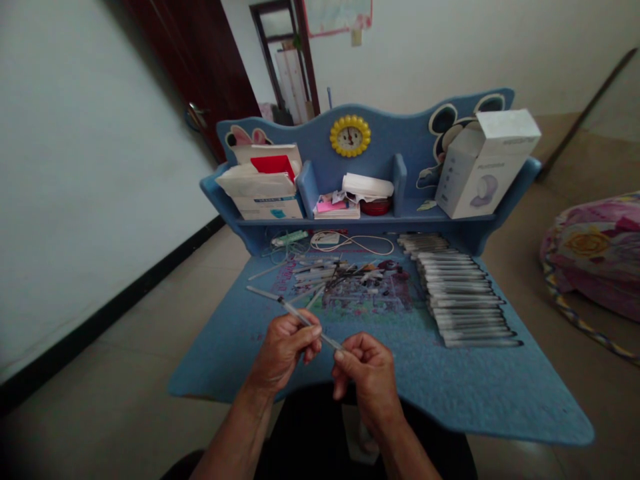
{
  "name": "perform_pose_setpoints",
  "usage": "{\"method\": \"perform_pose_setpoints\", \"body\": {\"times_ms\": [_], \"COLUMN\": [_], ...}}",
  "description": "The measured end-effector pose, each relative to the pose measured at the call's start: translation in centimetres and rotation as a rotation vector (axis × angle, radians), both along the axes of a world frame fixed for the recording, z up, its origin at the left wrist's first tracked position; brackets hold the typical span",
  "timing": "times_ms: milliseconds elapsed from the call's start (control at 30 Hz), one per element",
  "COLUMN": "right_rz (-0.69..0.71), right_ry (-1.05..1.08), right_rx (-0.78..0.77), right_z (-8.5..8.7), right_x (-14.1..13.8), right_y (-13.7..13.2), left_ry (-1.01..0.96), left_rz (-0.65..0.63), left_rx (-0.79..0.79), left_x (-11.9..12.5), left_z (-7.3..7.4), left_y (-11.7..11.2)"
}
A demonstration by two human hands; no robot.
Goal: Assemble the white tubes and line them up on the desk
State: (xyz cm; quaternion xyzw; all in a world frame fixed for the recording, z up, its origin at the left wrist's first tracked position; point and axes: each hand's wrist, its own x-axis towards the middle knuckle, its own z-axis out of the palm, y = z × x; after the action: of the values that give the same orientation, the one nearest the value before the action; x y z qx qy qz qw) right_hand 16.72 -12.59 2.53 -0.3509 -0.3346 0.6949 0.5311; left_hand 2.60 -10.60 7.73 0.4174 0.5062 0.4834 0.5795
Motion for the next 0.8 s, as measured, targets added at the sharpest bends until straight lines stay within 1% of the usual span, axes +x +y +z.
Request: {"method": "perform_pose_setpoints", "body": {"times_ms": [167, 400, 500, 567, 633, 700, 733, 800], "right_rz": [0.003, 0.058, 0.097, 0.105, 0.075, 0.019, -0.019, -0.097], "right_ry": [-0.019, -0.025, -0.084, -0.171, -0.317, -0.484, -0.56, -0.68], "right_rx": [-0.007, 0.019, 0.009, 0.027, 0.124, 0.266, 0.336, 0.461], "right_z": [-0.1, 0.4, -0.1, -0.6, -0.8, -0.7, -0.5, 0.1], "right_x": [0.0, -0.6, -0.4, 0.1, 1.0, 2.3, 3.0, 4.5], "right_y": [0.1, 0.3, 0.2, 0.2, 0.2, 0.3, 0.3, 0.6], "left_ry": [0.01, 0.07, 0.096, 0.135, 0.184, 0.252, 0.296, 0.394], "left_rz": [-0.023, 0.006, -0.002, -0.017, -0.04, -0.082, -0.12, -0.236], "left_rx": [0.011, 0.045, 0.034, 0.022, 0.009, -0.009, -0.014, -0.006], "left_x": [0.2, 0.3, 0.5, 0.8, 1.1, 1.5, 1.7, 2.1], "left_z": [-0.3, 0.1, -0.3, -0.7, -1.1, -1.3, -1.3, -1.1], "left_y": [0.2, 0.9, 0.9, 0.9, 1.0, 1.1, 1.1, 1.2]}}
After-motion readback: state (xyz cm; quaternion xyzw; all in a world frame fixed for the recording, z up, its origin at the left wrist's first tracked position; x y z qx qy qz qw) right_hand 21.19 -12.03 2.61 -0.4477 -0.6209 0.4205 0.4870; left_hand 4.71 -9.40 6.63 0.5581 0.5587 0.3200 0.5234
